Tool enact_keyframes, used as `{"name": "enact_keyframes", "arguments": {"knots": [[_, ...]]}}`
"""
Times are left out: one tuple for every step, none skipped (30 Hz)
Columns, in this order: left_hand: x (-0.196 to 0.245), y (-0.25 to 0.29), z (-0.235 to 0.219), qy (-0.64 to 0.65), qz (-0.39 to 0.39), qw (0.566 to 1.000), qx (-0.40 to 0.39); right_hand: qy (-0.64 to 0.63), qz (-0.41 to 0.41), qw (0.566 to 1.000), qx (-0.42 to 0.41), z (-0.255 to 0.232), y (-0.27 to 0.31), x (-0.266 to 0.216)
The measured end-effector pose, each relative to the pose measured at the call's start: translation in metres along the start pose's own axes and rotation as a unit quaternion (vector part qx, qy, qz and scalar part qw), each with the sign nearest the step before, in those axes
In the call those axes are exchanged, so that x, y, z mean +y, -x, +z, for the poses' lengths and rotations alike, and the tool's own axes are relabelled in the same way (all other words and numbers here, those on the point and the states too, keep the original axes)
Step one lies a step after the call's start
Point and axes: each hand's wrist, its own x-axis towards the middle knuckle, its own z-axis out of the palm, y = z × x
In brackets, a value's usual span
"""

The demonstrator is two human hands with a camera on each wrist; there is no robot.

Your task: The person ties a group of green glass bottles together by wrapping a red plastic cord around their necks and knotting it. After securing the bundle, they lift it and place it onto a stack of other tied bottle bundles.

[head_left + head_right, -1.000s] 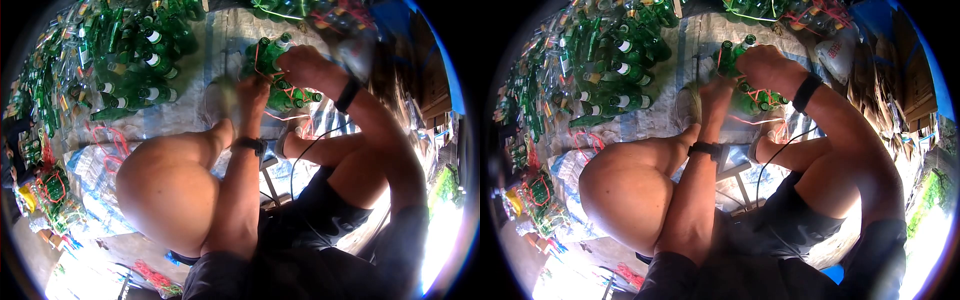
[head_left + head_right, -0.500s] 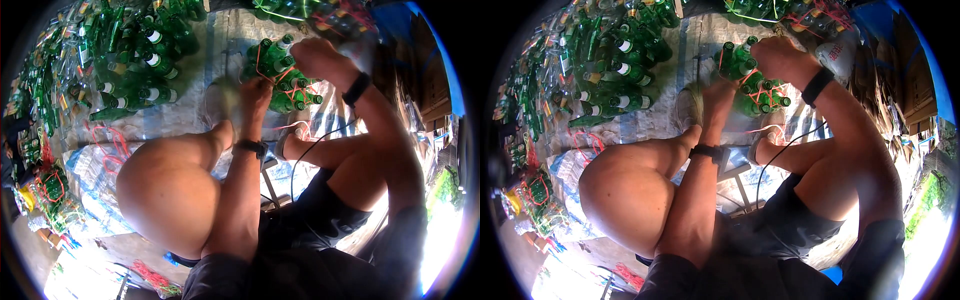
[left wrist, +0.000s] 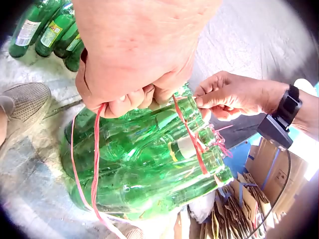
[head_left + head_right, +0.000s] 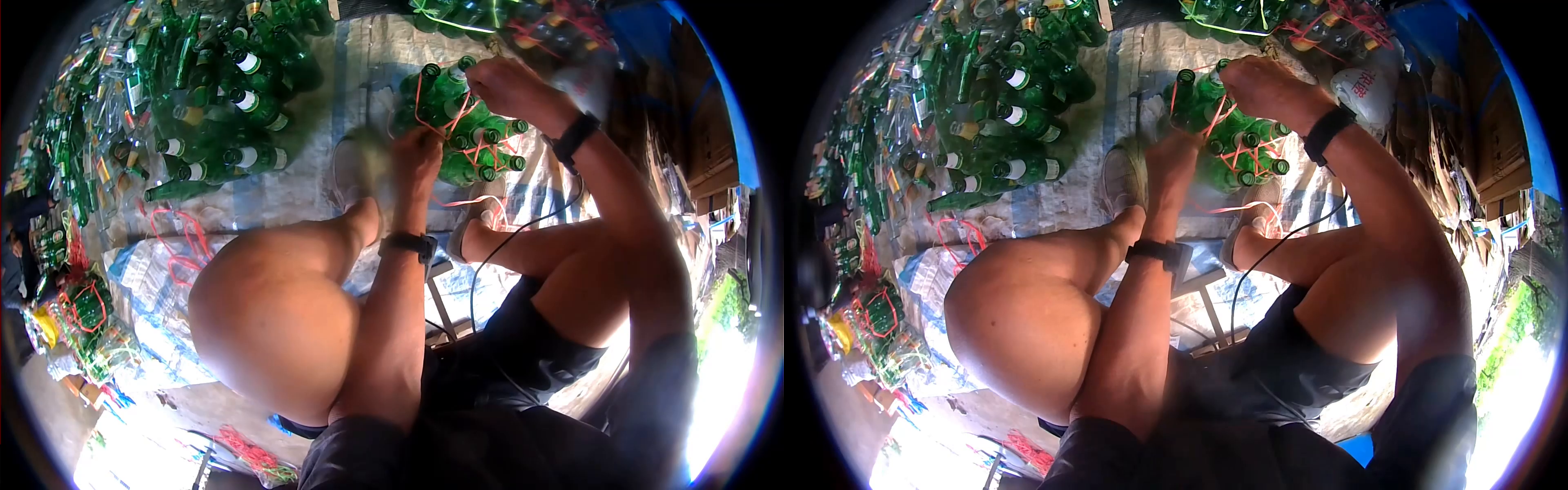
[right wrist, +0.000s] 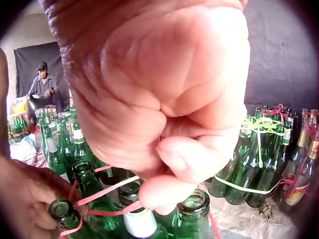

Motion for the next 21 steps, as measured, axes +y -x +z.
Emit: {"name": "enact_keyframes", "arguments": {"knots": [[-0.003, 0.0, 0.001, -0.017, 0.003, 1.0, -0.001, 0.002, 0.004, 1.0, -0.004, 0.001, -0.002, 0.0], [-0.006, 0.0, 0.002, -0.034, 0.006, 0.999, -0.001, 0.005, 0.008, 1.0, -0.007, 0.002, -0.004, 0.0], [-0.005, 0.0, 0.002, -0.035, 0.005, 0.999, -0.002, 0.004, 0.008, 1.0, -0.008, 0.004, -0.006, 0.001], [-0.004, 0.0, 0.002, -0.015, 0.001, 1.0, 0.007, 0.004, 0.007, 1.0, -0.017, 0.007, -0.009, 0.002], [-0.004, 0.0, 0.002, 0.004, -0.004, 1.0, 0.015, 0.003, 0.006, 1.0, -0.027, 0.009, -0.011, 0.003], [-0.003, 0.001, 0.002, 0.004, -0.006, 1.0, 0.015, 0.002, 0.006, 1.0, -0.027, 0.014, -0.013, 0.008], [-0.003, 0.002, 0.0, -0.012, 0.004, 1.0, 0.015, -0.004, -0.007, 1.0, -0.019, 0.021, -0.014, 0.012], [-0.002, 0.002, -0.001, -0.028, 0.015, 0.999, 0.016, -0.009, -0.021, 1.0, -0.009, 0.027, -0.017, 0.017], [0.0, 0.002, -0.004, -0.028, 0.014, 0.999, 0.016, -0.01, -0.021, 1.0, -0.01, 0.031, -0.022, 0.022], [0.002, 0.003, -0.008, -0.022, 0.016, 0.999, 0.019, -0.054, 0.018, 0.996, -0.063, 0.035, -0.026, 0.026], [0.004, 0.004, -0.012, -0.016, 0.019, 0.999, 0.021, -0.097, 0.057, 0.987, -0.116, 0.038, -0.027, 0.031], [0.008, 0.005, -0.015, -0.016, 0.019, 0.999, 0.021, -0.097, 0.057, 0.987, -0.116, 0.033, -0.027, 0.027], [0.012, 0.005, -0.019, -0.023, -0.002, 1.0, 0.02, -0.14, 0.094, 0.975, -0.147, 0.023, -0.027, 0.019], [0.015, 0.005, -0.022, -0.03, -0.023, 0.999, 0.02, -0.183, 0.13, 0.958, -0.178, 0.013, -0.029, 0.011], [0.016, 0.006, -0.024, -0.03, -0.022, 0.999, 0.02, -0.182, 0.13, 0.958, -0.177, 0.008, -0.03, 0.007], [0.017, 0.006, -0.025, -0.007, -0.056, 0.998, 0.024, -0.19, 0.154, 0.949, -0.2, 0.002, -0.032, 0.002], [0.018, 0.006, -0.027, 0.016, -0.09, 0.995, 0.027, -0.198, 0.179, 0.938, -0.222, -0.002, -0.031, -0.001], [0.017, 0.007, -0.03, 0.016, -0.09, 0.996, 0.026, -0.198, 0.18, 0.938, -0.221, 0.0, -0.029, 0.001], [0.016, 0.008, -0.033, 0.032, -0.071, 0.996, 0.046, -0.219, 0.18, 0.935, -0.214, 0.002, -0.027, 0.002], [0.015, 0.009, -0.035, 0.049, -0.051, 0.995, 0.066, -0.24, 0.181, 0.931, -0.206, 0.002, -0.025, 0.003], [0.016, 0.009, -0.037, 0.048, -0.048, 0.996, 0.064, -0.24, 0.182, 0.931, -0.204, 0.0, -0.024, 0.001]]}}
